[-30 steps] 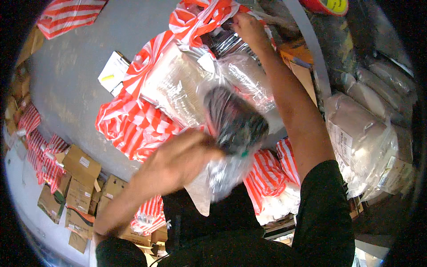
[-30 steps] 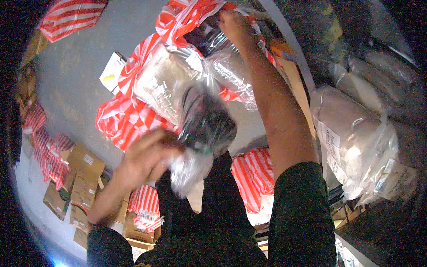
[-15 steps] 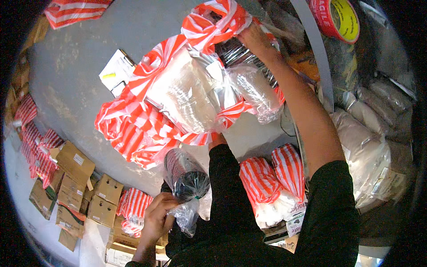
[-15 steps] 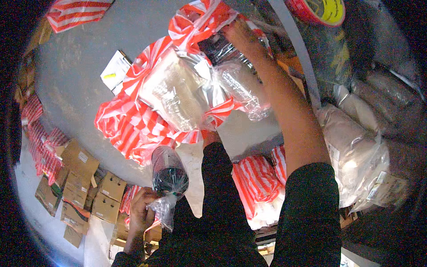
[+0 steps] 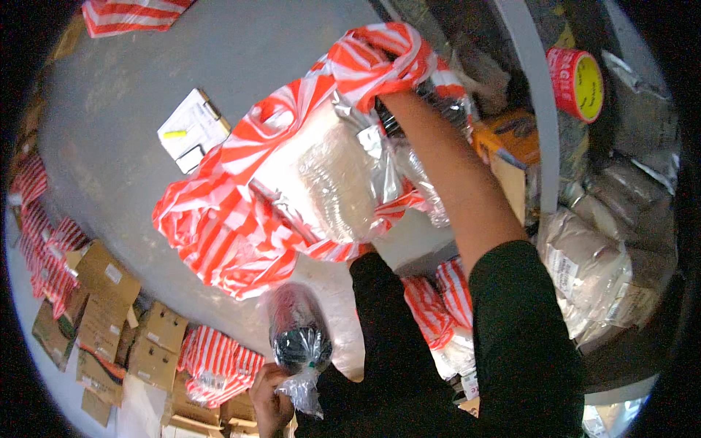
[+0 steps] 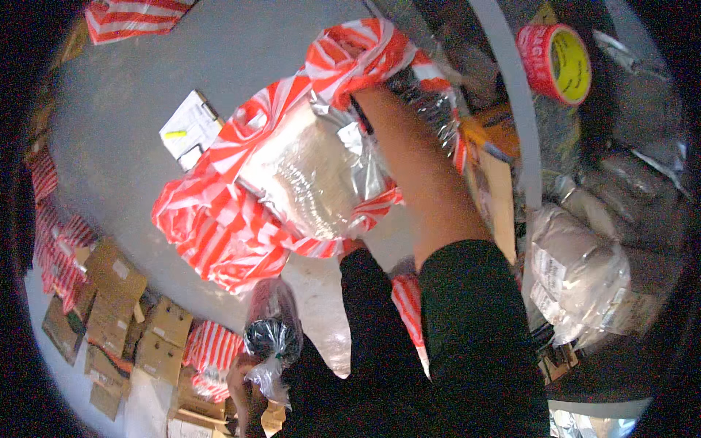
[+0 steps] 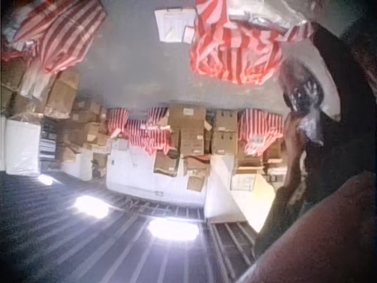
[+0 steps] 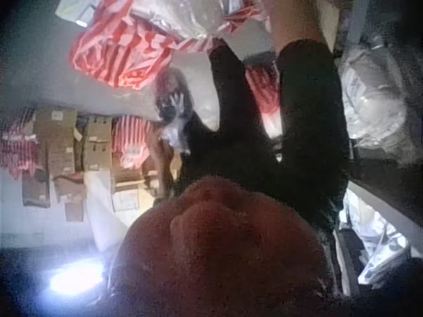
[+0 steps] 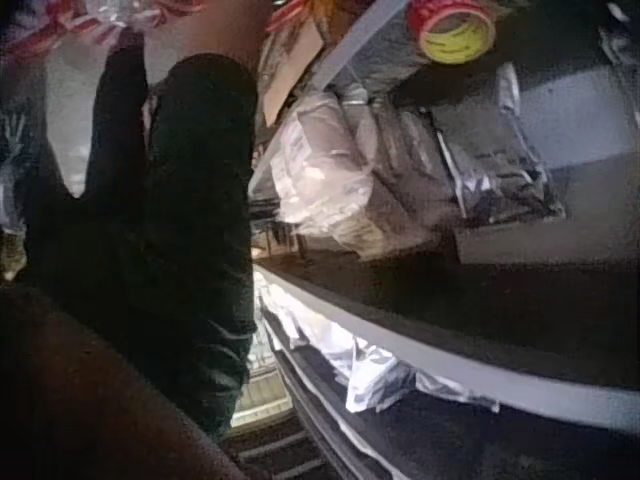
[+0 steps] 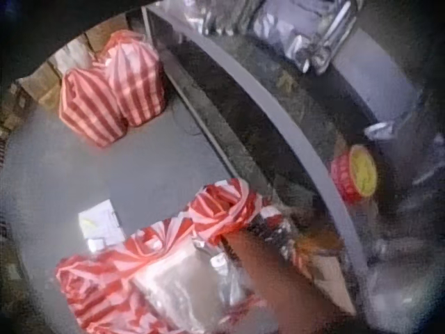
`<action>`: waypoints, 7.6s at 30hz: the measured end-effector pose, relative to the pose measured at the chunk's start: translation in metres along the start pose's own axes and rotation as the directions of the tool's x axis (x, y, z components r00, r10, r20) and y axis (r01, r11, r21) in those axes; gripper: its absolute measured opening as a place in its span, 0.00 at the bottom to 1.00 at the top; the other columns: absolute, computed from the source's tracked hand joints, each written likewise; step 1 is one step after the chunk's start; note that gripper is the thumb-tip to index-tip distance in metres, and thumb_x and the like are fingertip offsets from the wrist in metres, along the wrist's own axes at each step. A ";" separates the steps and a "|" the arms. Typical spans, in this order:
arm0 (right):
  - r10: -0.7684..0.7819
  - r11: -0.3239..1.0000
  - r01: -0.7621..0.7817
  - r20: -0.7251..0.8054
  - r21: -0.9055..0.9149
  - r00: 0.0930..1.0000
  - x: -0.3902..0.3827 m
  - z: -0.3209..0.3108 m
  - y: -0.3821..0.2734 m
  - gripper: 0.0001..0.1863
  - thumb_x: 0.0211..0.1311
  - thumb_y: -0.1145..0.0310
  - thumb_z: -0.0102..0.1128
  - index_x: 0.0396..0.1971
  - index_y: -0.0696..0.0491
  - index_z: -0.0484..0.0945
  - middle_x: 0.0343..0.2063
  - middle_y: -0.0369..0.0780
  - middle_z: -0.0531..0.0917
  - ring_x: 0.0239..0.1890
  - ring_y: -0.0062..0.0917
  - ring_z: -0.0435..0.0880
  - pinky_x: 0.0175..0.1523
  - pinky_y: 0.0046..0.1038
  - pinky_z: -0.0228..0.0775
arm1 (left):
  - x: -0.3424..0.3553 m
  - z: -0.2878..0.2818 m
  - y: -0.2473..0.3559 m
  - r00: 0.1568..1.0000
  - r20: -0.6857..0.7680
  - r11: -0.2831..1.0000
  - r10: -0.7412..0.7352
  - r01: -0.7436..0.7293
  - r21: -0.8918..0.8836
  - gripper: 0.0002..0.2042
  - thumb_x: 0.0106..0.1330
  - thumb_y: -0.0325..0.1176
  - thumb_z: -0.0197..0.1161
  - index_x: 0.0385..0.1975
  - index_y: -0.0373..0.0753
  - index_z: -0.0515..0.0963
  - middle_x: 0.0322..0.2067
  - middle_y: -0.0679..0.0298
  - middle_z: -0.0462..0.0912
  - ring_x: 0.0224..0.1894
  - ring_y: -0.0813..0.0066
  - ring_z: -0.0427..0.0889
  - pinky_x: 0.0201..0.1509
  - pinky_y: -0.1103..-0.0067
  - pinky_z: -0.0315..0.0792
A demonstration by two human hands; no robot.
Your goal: The person organizes and packs items into red and white striped bags in a warehouse. They use a yellow highlighter to mark a checklist on a clipboard and a smartphone to verify details. The person handles plastic bottles and bubble-wrapped packages, placing them into the bags and occasionally moving the bags to different locations.
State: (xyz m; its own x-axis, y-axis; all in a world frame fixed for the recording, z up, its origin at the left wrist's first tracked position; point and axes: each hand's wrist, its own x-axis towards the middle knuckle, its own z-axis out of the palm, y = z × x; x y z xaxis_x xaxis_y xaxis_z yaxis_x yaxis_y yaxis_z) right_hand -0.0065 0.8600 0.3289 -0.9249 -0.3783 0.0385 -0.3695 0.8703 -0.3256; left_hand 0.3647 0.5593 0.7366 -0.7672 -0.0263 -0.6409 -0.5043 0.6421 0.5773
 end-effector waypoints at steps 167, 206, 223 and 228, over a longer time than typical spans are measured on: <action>0.217 0.707 -0.337 0.263 0.622 0.940 -0.177 -0.091 -0.413 0.18 0.58 0.73 0.64 0.48 0.57 0.74 0.44 0.46 0.76 0.52 0.38 0.75 0.58 0.37 0.68 | 0.071 -0.077 -0.249 0.975 -0.020 0.972 0.222 -0.223 -0.075 0.14 0.65 0.38 0.65 0.47 0.40 0.81 0.47 0.57 0.82 0.50 0.56 0.80 0.58 0.65 0.69; 0.681 0.209 -0.523 0.261 0.826 0.684 -0.137 -0.100 0.044 0.29 0.66 0.59 0.56 0.63 0.59 0.67 0.55 0.45 0.80 0.57 0.34 0.78 0.60 0.31 0.68 | 0.226 0.160 0.093 0.798 0.601 0.916 -0.041 0.270 -0.296 0.45 0.61 0.52 0.64 0.71 0.31 0.53 0.69 0.48 0.60 0.72 0.57 0.58 0.75 0.68 0.49; 0.713 0.545 -0.649 0.115 0.531 0.692 -0.280 -0.139 -0.035 0.50 0.55 0.56 0.71 0.71 0.61 0.52 0.70 0.55 0.57 0.73 0.47 0.54 0.76 0.40 0.45 | 0.213 0.168 0.053 0.917 0.218 0.929 0.334 -0.282 -0.237 0.32 0.70 0.36 0.61 0.70 0.32 0.57 0.63 0.49 0.68 0.59 0.63 0.75 0.63 0.70 0.70; 0.757 0.573 -0.614 -0.064 0.542 0.650 -0.302 -0.143 -0.073 0.49 0.57 0.55 0.69 0.71 0.60 0.52 0.70 0.52 0.59 0.72 0.42 0.58 0.74 0.38 0.48 | 0.073 -0.014 -0.070 0.979 0.164 0.989 0.121 -0.104 -0.109 0.20 0.71 0.27 0.57 0.62 0.37 0.68 0.54 0.59 0.74 0.55 0.70 0.76 0.62 0.73 0.69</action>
State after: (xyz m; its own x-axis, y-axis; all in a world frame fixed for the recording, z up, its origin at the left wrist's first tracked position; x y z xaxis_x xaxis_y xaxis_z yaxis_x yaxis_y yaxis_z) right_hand 0.2869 0.9553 0.4761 -0.8868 0.4334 -0.1608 0.4049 0.5606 -0.7223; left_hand 0.3383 0.5014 0.6560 -0.7470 0.1778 -0.6406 -0.4621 0.5539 0.6926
